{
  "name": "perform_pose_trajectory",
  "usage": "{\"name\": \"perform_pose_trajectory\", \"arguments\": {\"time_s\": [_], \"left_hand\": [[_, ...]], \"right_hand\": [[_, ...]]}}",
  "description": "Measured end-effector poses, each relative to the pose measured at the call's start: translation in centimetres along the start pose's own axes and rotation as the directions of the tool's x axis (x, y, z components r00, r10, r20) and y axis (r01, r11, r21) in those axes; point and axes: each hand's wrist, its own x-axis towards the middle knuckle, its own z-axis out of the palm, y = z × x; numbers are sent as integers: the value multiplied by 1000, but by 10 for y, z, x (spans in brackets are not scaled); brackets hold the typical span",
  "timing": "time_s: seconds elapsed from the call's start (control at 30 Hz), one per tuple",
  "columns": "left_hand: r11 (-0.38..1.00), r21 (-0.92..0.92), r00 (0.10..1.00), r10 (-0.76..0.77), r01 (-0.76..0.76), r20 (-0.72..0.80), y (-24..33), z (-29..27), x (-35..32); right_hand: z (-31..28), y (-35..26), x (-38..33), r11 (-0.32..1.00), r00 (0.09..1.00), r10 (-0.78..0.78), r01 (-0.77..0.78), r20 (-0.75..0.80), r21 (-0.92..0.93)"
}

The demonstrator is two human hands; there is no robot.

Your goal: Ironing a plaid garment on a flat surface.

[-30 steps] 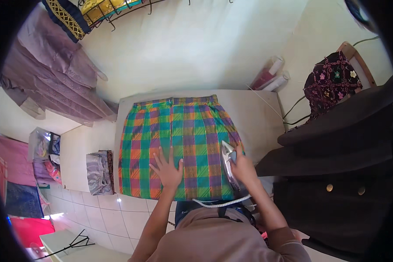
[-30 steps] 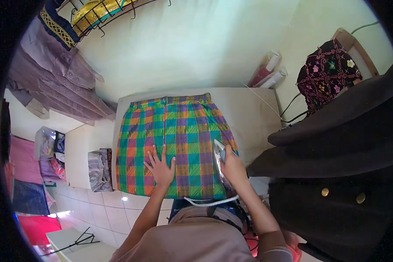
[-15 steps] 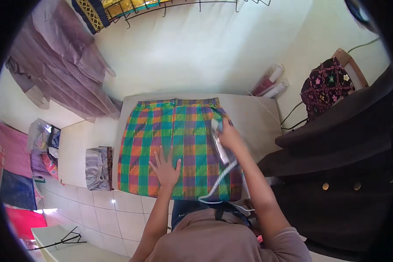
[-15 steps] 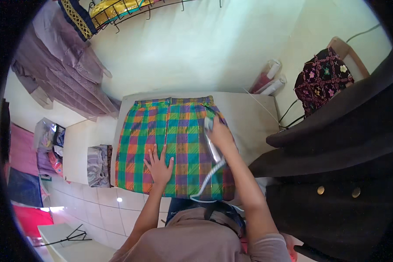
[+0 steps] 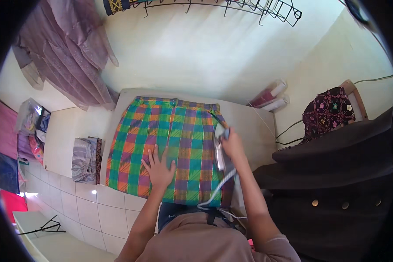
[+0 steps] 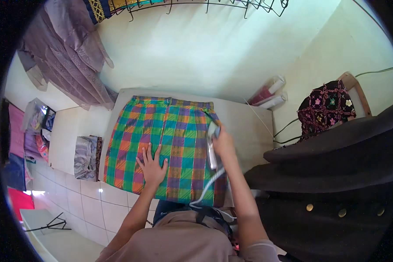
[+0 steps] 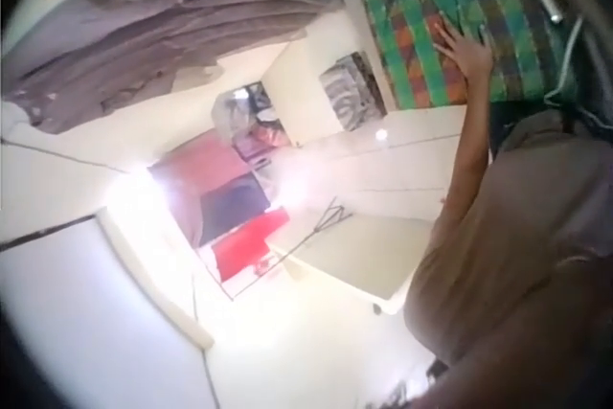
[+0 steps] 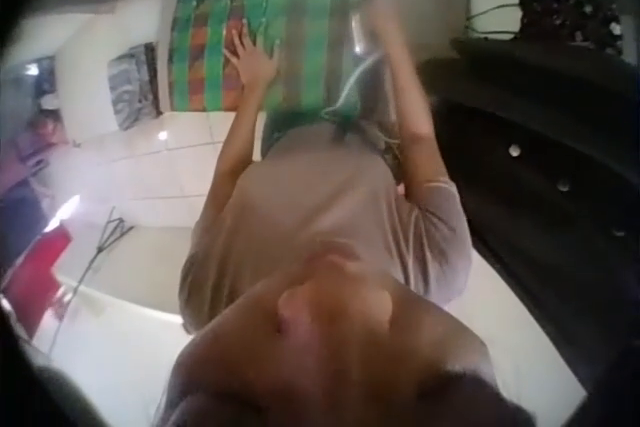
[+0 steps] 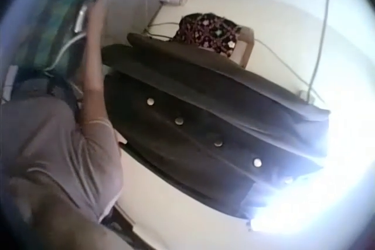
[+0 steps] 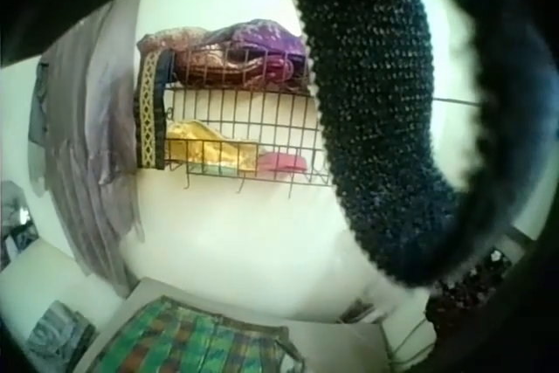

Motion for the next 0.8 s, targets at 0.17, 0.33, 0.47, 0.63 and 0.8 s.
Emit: {"name": "perform_pose_trajectory", "arguments": {"time_s": [0.17, 0.33, 0.47, 0.63, 0.8], "left_hand": [[999, -34, 1000, 8, -7, 0, 1, 0, 5], [999, -51, 1000, -2, 1, -17, -10, 2, -2], [999, -32, 998, 18, -20, -53, -6, 4, -4], [1000, -27, 1000, 9, -10, -26, -3, 0, 1], [999, -37, 1000, -7, 7, 2, -2, -3, 4]], "right_hand": [[12, 2, 52, 995, 996, -70, 65, -59, -72], [6, 19, -16, 998, 986, -46, 51, 157, -26], [-17, 15, -97, 996, 977, 64, -49, 204, -76], [-22, 29, -87, 996, 987, 29, -16, 157, -85], [-31, 24, -18, 996, 995, -8, 17, 95, -86]]}}
